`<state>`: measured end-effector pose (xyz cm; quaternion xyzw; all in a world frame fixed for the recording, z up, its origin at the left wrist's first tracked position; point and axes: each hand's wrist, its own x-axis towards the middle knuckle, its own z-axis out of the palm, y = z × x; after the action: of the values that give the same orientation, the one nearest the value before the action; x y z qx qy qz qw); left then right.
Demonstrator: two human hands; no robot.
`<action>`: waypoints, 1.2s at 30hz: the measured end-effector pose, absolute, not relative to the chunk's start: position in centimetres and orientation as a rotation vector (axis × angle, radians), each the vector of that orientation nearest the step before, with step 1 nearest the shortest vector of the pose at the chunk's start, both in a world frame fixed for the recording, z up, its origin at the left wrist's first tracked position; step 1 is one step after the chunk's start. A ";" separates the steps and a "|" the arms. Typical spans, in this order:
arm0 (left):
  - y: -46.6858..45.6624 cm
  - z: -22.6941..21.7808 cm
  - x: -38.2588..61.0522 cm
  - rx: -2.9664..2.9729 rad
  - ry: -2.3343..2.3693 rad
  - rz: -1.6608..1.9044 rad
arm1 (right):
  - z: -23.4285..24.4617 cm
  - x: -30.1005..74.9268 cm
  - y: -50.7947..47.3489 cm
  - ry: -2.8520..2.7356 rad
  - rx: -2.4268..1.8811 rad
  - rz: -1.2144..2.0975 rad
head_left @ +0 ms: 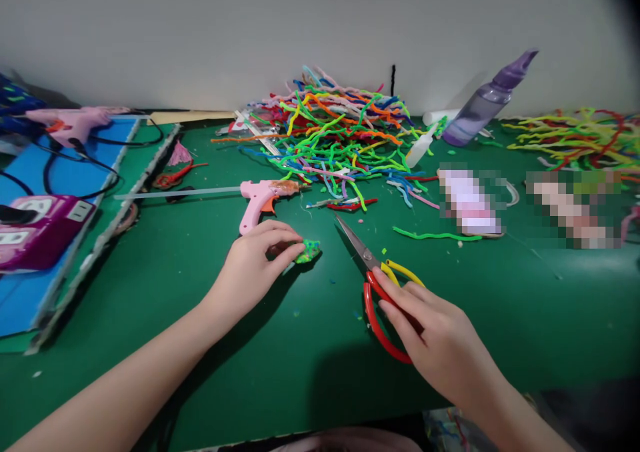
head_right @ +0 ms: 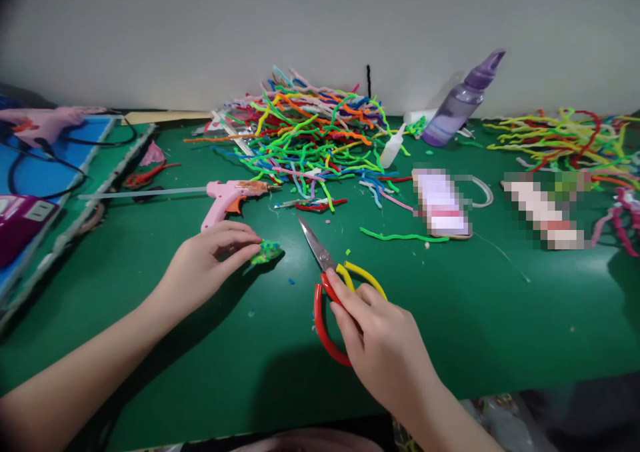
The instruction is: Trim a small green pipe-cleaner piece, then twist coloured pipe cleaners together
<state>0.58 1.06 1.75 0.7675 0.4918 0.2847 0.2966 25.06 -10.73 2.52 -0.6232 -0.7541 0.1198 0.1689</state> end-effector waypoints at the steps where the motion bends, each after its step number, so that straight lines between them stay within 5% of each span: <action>1: 1.1 1.6 0.6 2.034 1.304 0.739 | 2.6 25.0 -10.7 -2.140 -1.768 0.353; 36: 0.4 1.3 1.1 2.154 1.275 0.763 | 2.0 22.6 -11.9 -2.497 -1.849 0.047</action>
<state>1.09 0.42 1.32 0.7950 0.4705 0.2817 0.2592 22.61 -11.93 2.02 -0.5950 -0.8034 0.0153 0.0169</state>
